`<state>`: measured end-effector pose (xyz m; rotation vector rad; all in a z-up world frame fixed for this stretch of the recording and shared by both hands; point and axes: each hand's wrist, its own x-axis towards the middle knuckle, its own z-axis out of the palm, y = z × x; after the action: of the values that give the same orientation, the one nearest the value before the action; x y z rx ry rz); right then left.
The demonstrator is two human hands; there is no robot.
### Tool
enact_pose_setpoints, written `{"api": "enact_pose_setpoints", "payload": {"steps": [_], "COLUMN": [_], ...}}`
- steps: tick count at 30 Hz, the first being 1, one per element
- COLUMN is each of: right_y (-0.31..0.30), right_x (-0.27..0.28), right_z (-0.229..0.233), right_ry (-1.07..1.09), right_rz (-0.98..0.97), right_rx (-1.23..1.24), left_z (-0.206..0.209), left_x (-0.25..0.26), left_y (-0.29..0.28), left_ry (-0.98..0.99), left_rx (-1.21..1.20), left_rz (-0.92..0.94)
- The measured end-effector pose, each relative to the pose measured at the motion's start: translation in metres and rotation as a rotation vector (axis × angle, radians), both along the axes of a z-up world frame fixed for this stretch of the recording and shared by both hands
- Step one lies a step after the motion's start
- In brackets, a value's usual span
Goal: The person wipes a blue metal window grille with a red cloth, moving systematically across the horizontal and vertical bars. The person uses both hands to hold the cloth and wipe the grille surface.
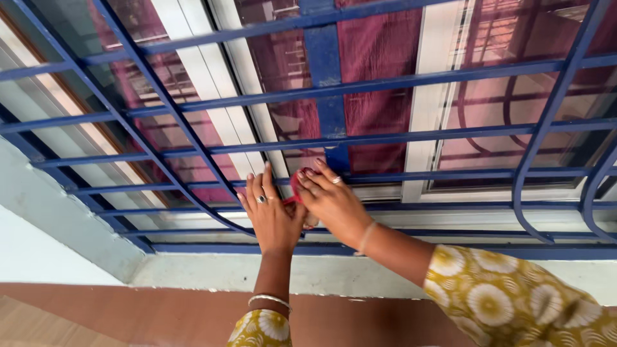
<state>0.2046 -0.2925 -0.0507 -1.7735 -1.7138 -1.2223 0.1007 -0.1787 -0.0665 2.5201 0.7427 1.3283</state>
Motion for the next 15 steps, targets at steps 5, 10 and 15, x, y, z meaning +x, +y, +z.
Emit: {"api": "enact_pose_setpoints", "payload": {"steps": [5,10,15], "right_y": [-0.055,-0.053,-0.054], "right_x": [0.019,0.033,0.050], "right_z": [0.011,0.033,0.022], "right_ry": [0.255,0.149,0.114], "right_rz": [0.128,0.208,0.178], "right_rx": [0.066,0.203,0.083], "left_z": [0.020,0.023,0.030], "left_x": [0.020,0.059,0.057], "left_y": [-0.024,-0.056,-0.059], "left_ry": [0.000,-0.094,-0.122], "left_rx": [-0.010,-0.173,-0.124], "left_rz": [0.059,-0.333,-0.367]}}
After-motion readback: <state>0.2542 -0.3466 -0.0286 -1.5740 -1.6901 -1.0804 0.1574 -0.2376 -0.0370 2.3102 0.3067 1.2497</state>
